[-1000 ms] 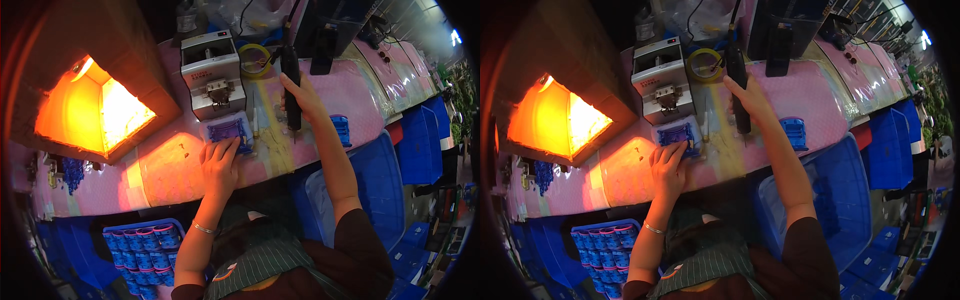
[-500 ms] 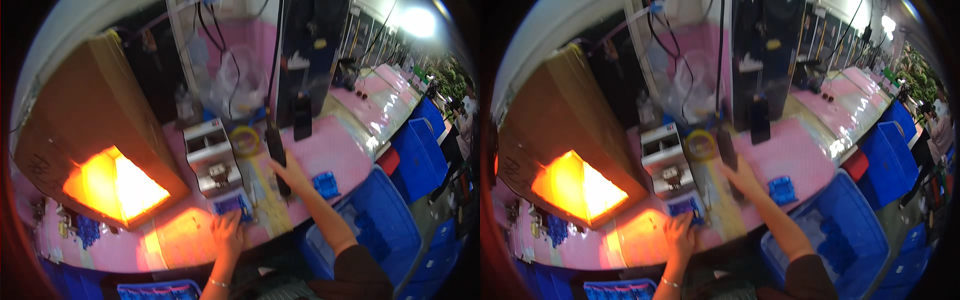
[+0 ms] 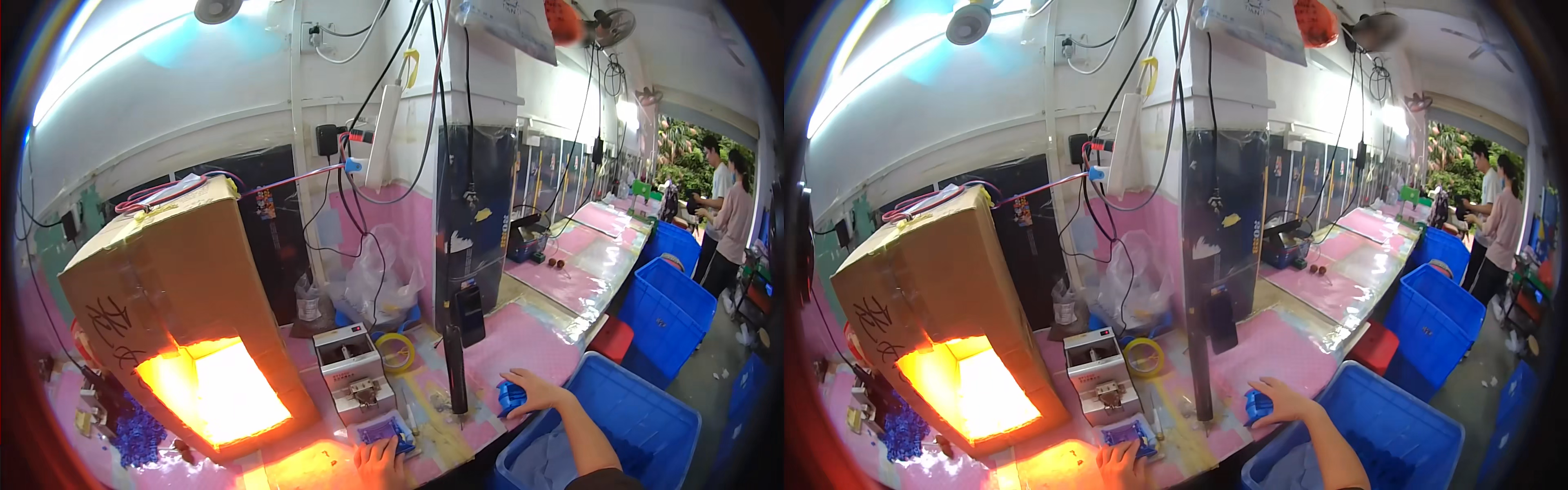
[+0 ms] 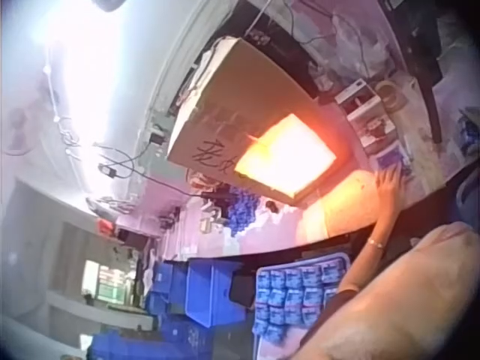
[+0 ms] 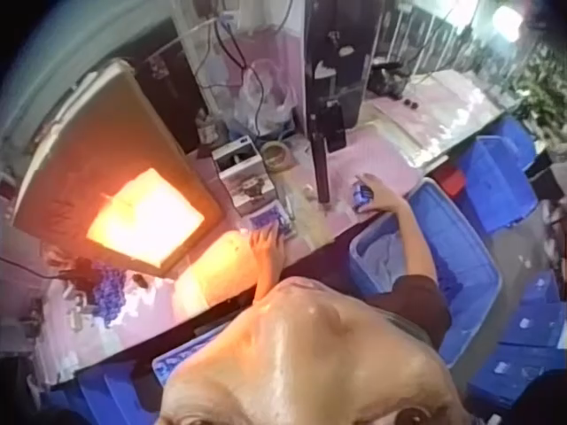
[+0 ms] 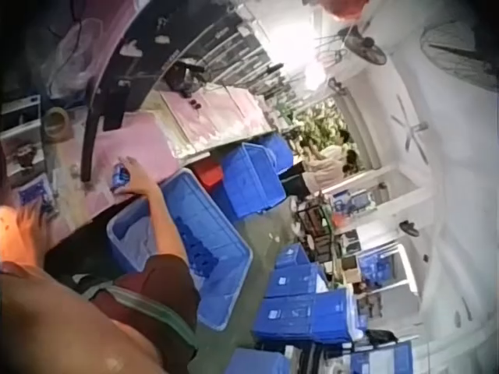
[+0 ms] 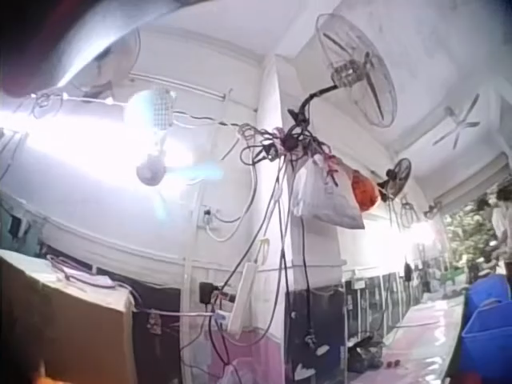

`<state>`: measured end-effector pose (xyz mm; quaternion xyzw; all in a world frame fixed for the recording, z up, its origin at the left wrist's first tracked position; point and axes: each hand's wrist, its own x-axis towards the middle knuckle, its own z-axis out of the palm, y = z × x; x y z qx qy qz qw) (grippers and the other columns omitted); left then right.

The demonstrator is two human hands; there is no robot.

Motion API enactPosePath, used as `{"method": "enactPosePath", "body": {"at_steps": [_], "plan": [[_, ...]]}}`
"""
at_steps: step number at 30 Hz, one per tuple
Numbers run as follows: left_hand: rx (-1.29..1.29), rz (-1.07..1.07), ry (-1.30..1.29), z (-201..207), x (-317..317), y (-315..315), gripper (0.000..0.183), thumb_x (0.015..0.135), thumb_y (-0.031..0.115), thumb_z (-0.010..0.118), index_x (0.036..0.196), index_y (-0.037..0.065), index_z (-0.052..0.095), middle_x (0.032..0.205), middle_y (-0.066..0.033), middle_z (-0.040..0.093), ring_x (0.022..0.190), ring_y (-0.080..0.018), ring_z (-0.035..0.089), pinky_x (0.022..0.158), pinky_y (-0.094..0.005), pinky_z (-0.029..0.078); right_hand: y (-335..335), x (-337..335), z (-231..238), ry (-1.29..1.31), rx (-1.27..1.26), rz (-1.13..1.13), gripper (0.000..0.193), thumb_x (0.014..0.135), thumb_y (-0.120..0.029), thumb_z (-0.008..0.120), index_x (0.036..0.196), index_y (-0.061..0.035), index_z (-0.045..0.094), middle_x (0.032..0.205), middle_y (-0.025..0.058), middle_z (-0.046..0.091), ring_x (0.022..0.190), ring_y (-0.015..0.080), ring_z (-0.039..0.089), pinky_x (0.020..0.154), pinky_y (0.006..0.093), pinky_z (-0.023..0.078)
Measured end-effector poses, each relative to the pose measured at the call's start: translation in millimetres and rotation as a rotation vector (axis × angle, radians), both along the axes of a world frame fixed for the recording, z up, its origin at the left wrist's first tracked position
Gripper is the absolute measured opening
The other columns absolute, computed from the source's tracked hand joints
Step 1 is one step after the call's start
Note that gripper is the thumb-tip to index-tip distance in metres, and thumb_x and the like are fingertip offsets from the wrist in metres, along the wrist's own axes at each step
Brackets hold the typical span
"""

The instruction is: Assemble small blue toy components using an electric power tool and a heat box at a factory workbench.

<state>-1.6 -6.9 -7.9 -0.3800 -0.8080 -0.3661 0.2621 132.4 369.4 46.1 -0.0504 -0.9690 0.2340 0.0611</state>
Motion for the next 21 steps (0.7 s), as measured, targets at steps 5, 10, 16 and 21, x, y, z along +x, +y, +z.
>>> {"method": "enactPosePath", "body": {"at_steps": [5, 10, 16, 21], "plan": [[-0.039, -0.025, -0.008, 8, 7, -5, 0.048, 0.074, 0.011, 0.071, 0.121, 0.005, 0.065, 0.111, -0.0121, 0.064, 0.105, -0.0323, 0.056, 0.099, -0.0458, 0.041, -12, 12, -2, 0.024, 0.030, -0.266, 0.113, 0.061, -0.051, 0.088, 0.148, -0.0035, 0.035, 0.145, 0.0290, 0.038, 0.135, 0.0429, 0.039, 0.111, 0.0432, 0.036], [-0.032, 0.012, 0.032, -4, 13, -5, 0.046, 0.076, 0.013, 0.071, 0.120, 0.005, 0.065, 0.111, -0.0122, 0.064, 0.104, -0.0314, 0.057, 0.098, -0.0459, 0.042, -50, -1, 6, 0.217, -0.017, -0.496, 0.106, 0.058, -0.045, 0.090, 0.141, -0.0005, 0.041, 0.135, 0.0266, 0.049, 0.124, 0.0419, 0.050, 0.105, 0.0448, 0.042], [0.043, -0.057, -0.148, 8, 3, -12, 0.033, 0.074, 0.002, 0.070, 0.107, 0.006, 0.071, 0.114, -0.0131, 0.066, 0.107, -0.0333, 0.060, 0.097, -0.0437, 0.047, -115, -63, 34, 0.400, -0.136, 0.101, 0.095, 0.061, -0.039, 0.090, 0.137, -0.0017, 0.048, 0.134, 0.0188, 0.053, 0.126, 0.0346, 0.051, 0.107, 0.0414, 0.040], [0.231, 0.008, -0.268, 41, 1, -32, 0.025, 0.079, -0.003, 0.068, 0.104, 0.002, 0.069, 0.104, -0.0155, 0.066, 0.098, -0.0352, 0.062, 0.089, -0.0418, 0.049, -169, -103, 54, 0.344, -0.166, 0.371, 0.099, 0.059, -0.033, 0.091, 0.141, -0.0021, 0.045, 0.138, 0.0185, 0.050, 0.131, 0.0361, 0.046, 0.109, 0.0426, 0.037]]}}
